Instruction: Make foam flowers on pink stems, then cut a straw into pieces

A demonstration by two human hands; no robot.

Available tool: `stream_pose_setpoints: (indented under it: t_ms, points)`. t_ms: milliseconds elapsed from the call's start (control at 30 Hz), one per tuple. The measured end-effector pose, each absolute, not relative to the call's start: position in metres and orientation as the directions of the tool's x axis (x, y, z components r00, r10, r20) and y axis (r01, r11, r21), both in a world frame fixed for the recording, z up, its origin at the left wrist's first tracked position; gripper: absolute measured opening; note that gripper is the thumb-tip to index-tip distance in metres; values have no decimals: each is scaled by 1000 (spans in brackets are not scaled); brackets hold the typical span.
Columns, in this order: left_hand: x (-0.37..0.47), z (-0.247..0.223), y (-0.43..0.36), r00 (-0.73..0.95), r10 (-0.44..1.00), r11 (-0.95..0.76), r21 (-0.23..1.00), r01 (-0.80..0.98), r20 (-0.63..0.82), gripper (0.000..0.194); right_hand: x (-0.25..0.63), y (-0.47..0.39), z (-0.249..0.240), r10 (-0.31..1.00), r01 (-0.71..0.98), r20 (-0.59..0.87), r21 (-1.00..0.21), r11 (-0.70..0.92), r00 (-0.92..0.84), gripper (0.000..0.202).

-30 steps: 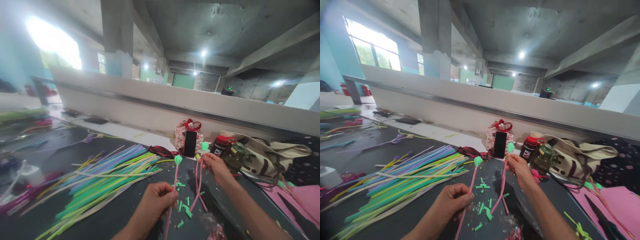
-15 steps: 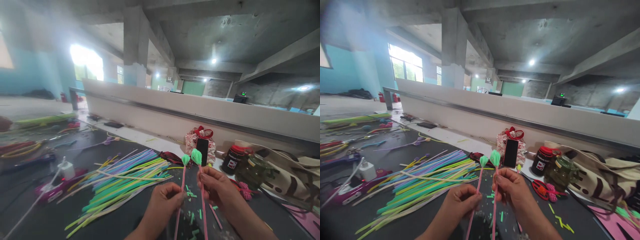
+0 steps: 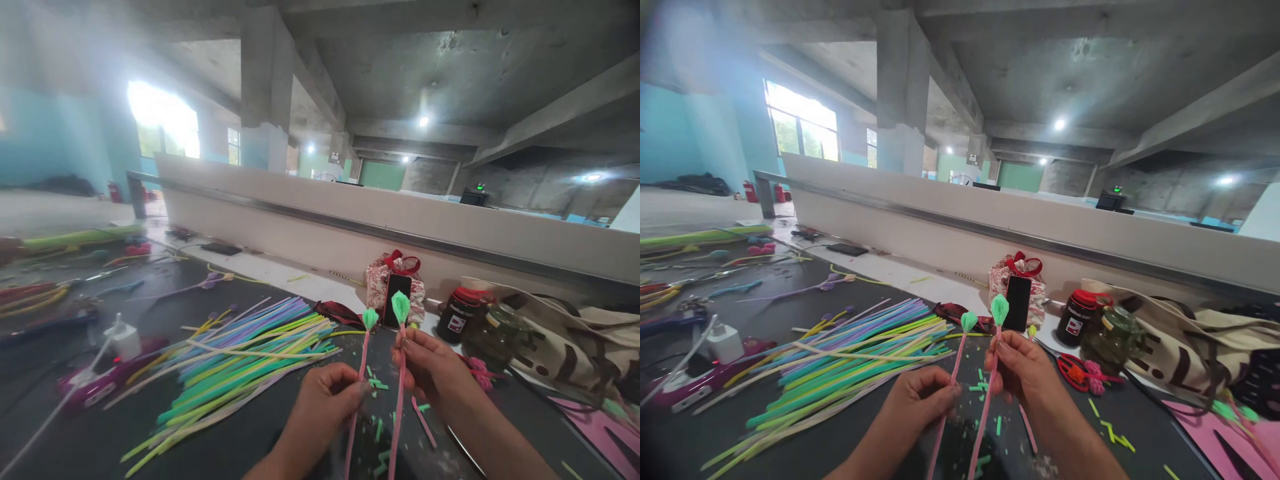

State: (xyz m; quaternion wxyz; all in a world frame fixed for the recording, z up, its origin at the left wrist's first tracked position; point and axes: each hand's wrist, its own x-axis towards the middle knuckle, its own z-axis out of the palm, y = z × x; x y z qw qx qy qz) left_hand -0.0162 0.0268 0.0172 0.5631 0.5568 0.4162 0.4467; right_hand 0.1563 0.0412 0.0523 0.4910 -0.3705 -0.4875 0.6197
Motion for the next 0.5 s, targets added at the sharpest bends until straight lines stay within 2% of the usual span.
stream_pose_setpoints:
  t_ms: [100, 167, 200, 300, 400, 500]
  points:
    - [-16, 15, 28, 266, 964, -16, 1000, -18, 21, 25, 166, 43, 53, 986, -151, 26, -989, 1, -167, 25]
    - [-17, 13, 27, 282, 959, -14, 1000, -1, 13, 26, 180, 45, 60, 995, 58, 74, -995, 78, -72, 27]
    - [-17, 12, 27, 291, 957, -10, 1000, 5, 8, 25, 189, 46, 66, 991, 260, 133, -956, 134, -22, 28]
    - [-17, 9, 27, 318, 948, 4, 1000, 18, -10, 25, 223, 54, 86, 988, 455, 151, -883, 118, 36, 27]
    - [-16, 6, 28, 336, 942, 8, 999, 41, -21, 27, 258, 66, 100, 986, 688, 160, -722, 80, 53, 25]
    - [-14, 4, 28, 330, 944, 6, 999, 48, -22, 28, 285, 78, 92, 979, 881, 199, -470, 50, 51, 15]
